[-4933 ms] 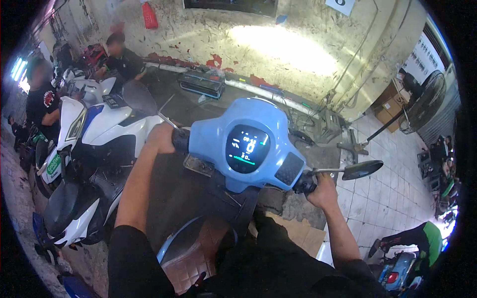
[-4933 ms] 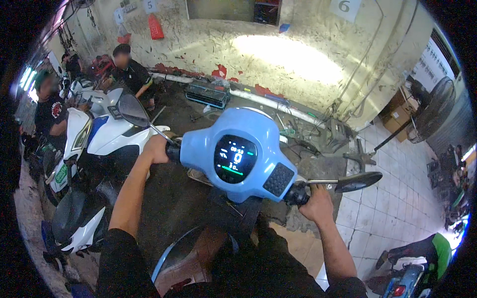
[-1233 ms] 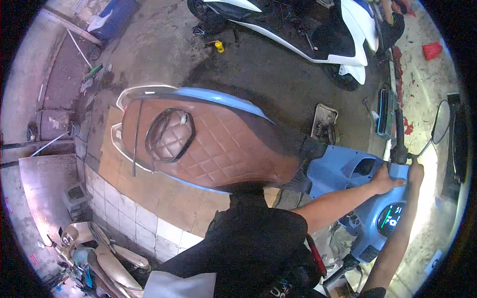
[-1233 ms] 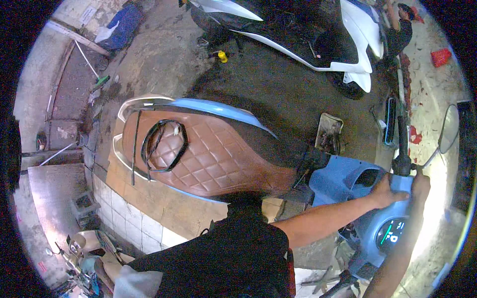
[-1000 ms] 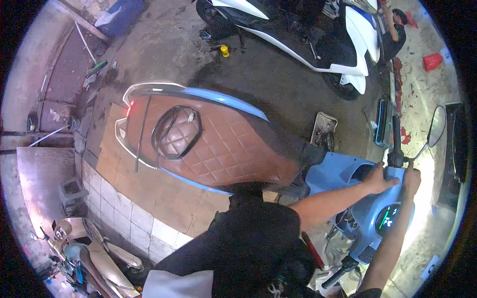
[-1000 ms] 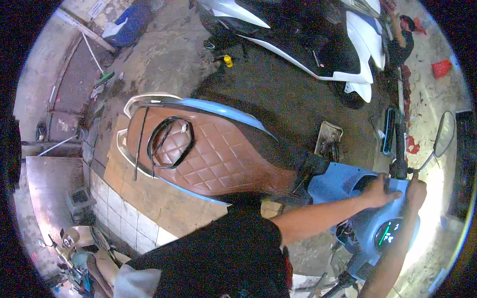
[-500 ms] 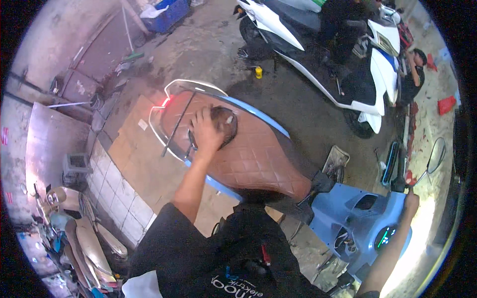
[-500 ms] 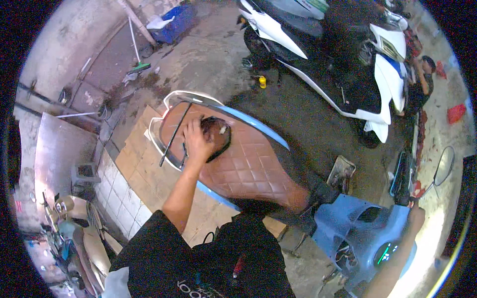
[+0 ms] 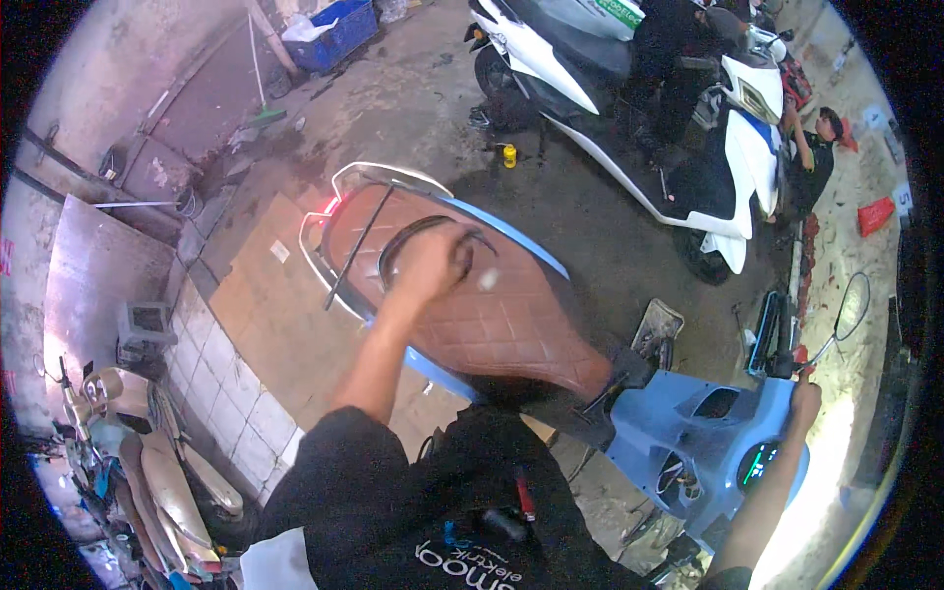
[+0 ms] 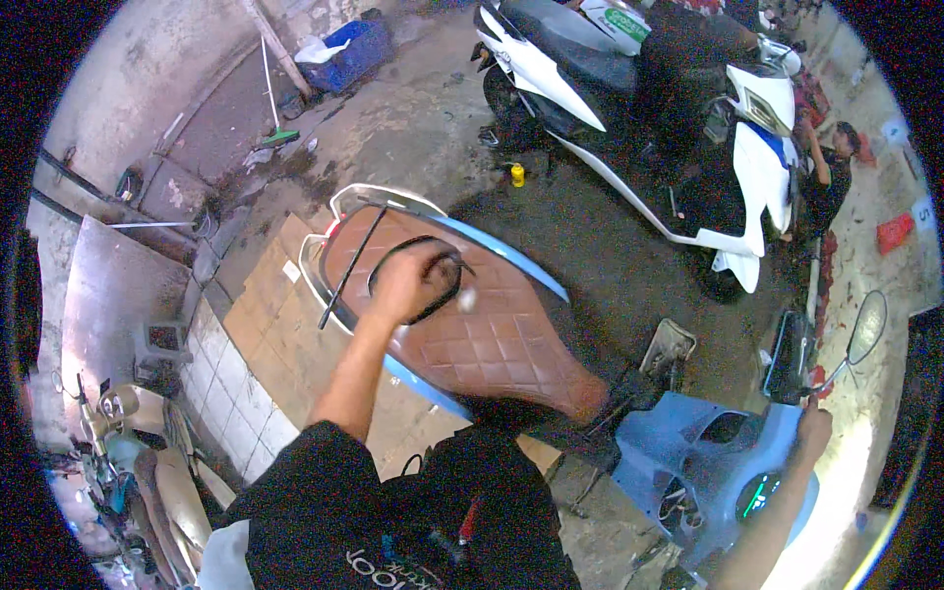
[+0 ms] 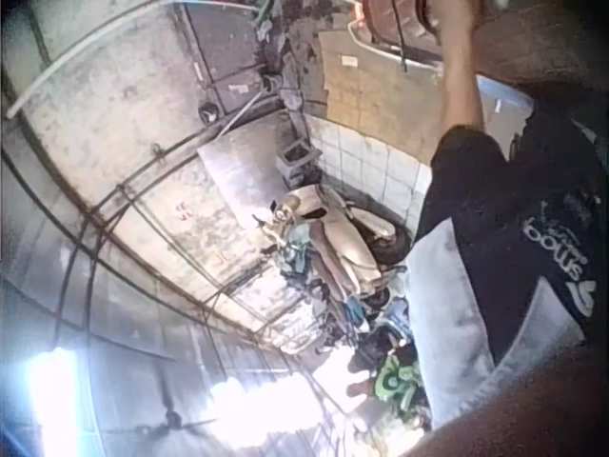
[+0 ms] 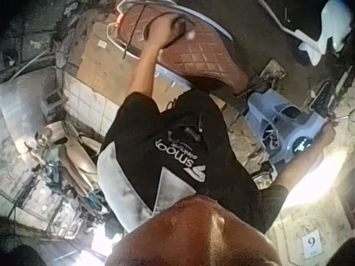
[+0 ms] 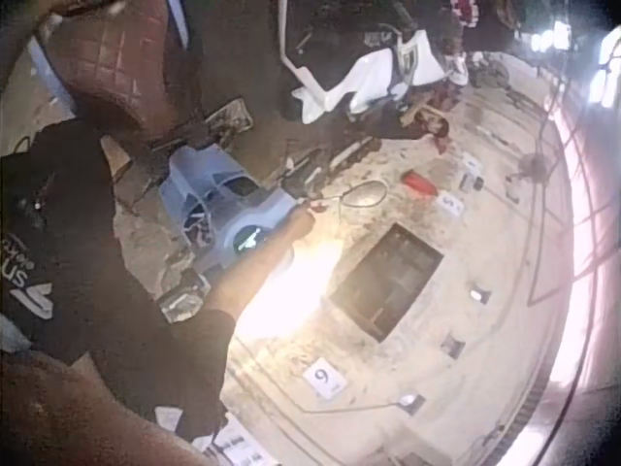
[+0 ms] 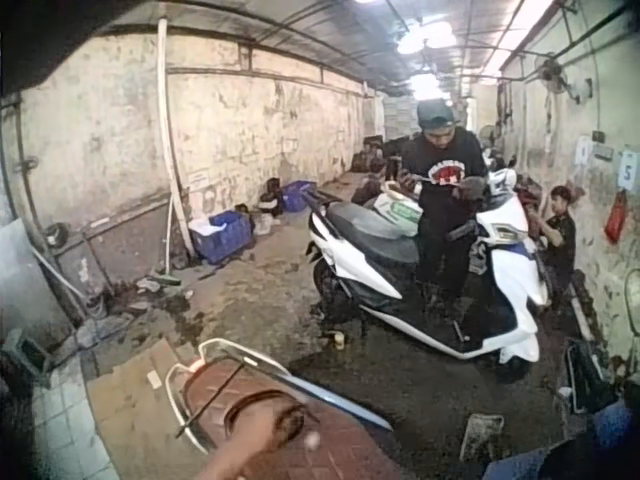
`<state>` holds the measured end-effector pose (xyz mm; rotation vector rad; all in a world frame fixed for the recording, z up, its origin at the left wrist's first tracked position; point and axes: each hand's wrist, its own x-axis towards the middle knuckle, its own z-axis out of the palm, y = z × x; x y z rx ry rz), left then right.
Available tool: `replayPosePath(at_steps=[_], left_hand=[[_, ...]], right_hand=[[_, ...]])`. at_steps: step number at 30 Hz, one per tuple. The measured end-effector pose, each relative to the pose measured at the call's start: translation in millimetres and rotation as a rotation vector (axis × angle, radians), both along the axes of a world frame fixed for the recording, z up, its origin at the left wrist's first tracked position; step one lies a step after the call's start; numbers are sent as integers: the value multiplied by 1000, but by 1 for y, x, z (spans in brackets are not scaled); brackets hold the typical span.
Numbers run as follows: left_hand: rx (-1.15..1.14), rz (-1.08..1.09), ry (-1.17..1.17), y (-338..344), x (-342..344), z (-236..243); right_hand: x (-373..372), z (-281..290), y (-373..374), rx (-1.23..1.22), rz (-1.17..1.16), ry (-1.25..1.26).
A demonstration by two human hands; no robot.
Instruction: The person connects electrical wiring inside the front panel of a scooter, repositions a large floor fan, and reattaches the plastic headlight housing to the frame before checking the digital dashboard and front lights.
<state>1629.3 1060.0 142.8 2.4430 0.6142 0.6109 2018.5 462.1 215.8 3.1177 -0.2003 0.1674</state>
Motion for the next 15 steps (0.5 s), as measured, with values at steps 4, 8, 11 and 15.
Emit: replayPosePath(at_steps=[4,8,11,15], left_hand=[[-120,-30,91,-73,14,-13],[-193,57,420,-99,36,-89],[-181,167,420,-93,43,-142],[78,127,3,-83,39,-116]], right_hand=[[5,-5,-1,-2,-54,-17],[14,-9,-6,2,-15,-13],[8,-5,9,25,-21,-11],[7,-8,-20,-16,-128,71]])
